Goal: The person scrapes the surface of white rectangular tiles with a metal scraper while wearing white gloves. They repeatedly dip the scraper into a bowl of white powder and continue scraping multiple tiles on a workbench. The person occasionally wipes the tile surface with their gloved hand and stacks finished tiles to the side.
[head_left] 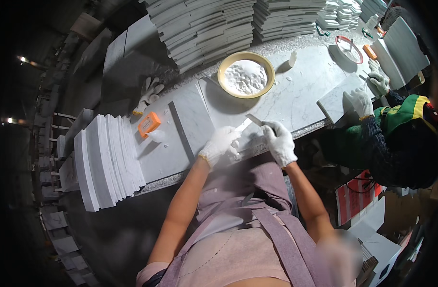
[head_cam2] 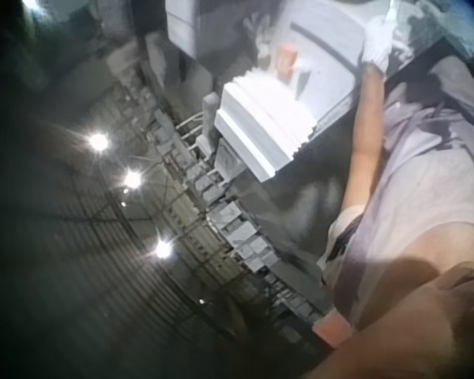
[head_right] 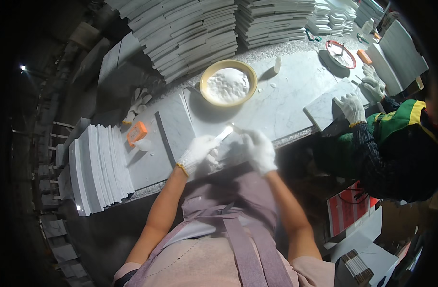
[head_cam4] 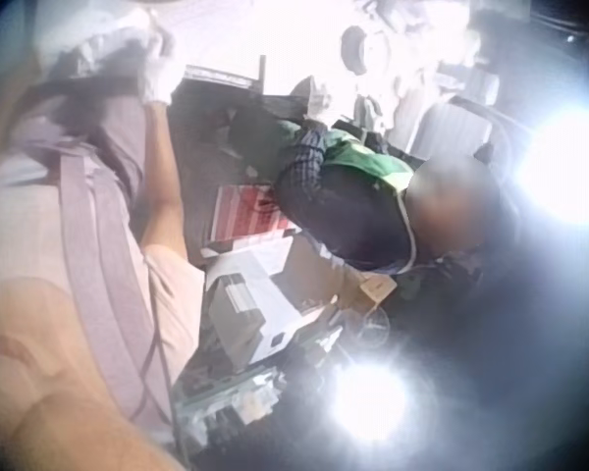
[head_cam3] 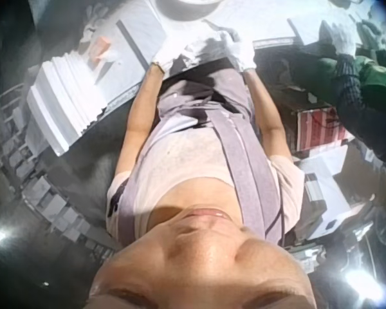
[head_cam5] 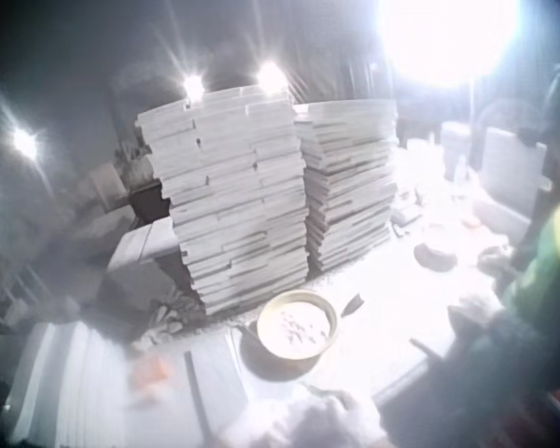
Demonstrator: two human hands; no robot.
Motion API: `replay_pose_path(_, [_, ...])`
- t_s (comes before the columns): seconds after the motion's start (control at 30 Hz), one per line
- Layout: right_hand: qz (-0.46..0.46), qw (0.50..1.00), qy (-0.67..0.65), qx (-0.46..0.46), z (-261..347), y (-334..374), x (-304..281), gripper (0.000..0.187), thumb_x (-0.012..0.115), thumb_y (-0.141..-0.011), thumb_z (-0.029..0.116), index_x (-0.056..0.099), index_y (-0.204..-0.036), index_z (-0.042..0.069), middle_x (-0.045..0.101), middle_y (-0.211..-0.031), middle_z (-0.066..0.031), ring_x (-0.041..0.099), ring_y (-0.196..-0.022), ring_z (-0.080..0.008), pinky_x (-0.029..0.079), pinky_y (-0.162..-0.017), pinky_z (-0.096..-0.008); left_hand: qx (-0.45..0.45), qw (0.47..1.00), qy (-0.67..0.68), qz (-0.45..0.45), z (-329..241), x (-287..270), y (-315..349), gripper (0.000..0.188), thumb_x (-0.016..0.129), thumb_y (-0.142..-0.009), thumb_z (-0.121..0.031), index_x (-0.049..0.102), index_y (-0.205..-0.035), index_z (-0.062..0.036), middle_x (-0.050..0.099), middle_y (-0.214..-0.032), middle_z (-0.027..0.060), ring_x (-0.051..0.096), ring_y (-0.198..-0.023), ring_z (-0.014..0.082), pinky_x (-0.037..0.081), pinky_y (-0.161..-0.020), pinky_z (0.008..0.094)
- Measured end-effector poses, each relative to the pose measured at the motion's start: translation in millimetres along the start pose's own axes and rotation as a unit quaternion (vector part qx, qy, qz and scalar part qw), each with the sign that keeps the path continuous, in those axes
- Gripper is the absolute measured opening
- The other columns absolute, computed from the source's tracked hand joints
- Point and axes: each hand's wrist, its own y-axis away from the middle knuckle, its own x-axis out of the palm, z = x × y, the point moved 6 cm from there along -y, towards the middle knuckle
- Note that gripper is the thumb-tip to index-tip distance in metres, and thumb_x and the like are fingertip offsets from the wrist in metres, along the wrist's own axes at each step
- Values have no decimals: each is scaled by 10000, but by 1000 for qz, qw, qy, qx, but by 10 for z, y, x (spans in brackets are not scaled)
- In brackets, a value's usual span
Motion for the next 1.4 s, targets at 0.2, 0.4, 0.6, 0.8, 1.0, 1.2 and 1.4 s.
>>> replay_pose_path(0.2, [30,996,66,-43,326,172,231,405,670,-1003,190,677,-1396,90,750,-1195,-183,738,-1063,-306,567,-914,-359,12,1000,16,11,-13,26,-29,221,643,-1024,-171,685,-1094,35,665,-803,85,655,-618,153,571,-523,305])
replay_pose_path(0.4, [89,994,43,-52,496,274,260,432,655,-996,176,664,-1414,71,758,-1217,-201,754,-1108,-280,556,-943,-344,-27,999,31,1,37,41,-23,210,636,-1030,-164,674,-1073,38,652,-754,79,637,-540,156,550,-483,313])
replay_pose_path(0.6, [65,997,25,-24,420,92,204,442,669,-994,185,660,-1419,63,759,-1213,-203,754,-1106,-292,551,-950,-334,-19,999,32,4,-47,44,40,226,632,-1044,-193,665,-1032,31,642,-750,72,634,-531,151,535,-473,308])
replay_pose_path(0.8, [100,994,40,-8,336,341,527,585,641,-1006,136,539,-1572,241,778,-1161,-89,735,-990,-194,559,-867,-324,-6,1000,23,-9,-72,48,53,233,624,-1053,-198,662,-1016,29,652,-796,75,623,-543,149,538,-492,300])
replay_pose_path(1.0, [61,998,18,-8,310,168,438,412,666,-1020,211,681,-1423,121,783,-1212,-149,759,-1060,-222,567,-925,-327,-12,999,38,-1,-29,28,61,210,608,-1044,-160,667,-1029,41,654,-806,80,646,-608,144,566,-533,295])
replay_pose_path(1.2, [138,978,140,-69,523,201,416,404,613,-1011,225,699,-1405,201,775,-1144,-188,762,-1008,-318,568,-886,-405,10,999,37,-17,-65,51,66,195,621,-1021,-147,683,-1021,37,666,-808,86,664,-619,162,570,-534,305])
replay_pose_path(1.4, [131,979,139,-73,630,125,316,378,631,-978,182,726,-1340,129,780,-1065,-184,757,-931,-302,569,-862,-374,5,999,39,-30,-53,64,107,203,619,-1020,-149,671,-1020,47,655,-806,74,662,-634,149,566,-538,313])
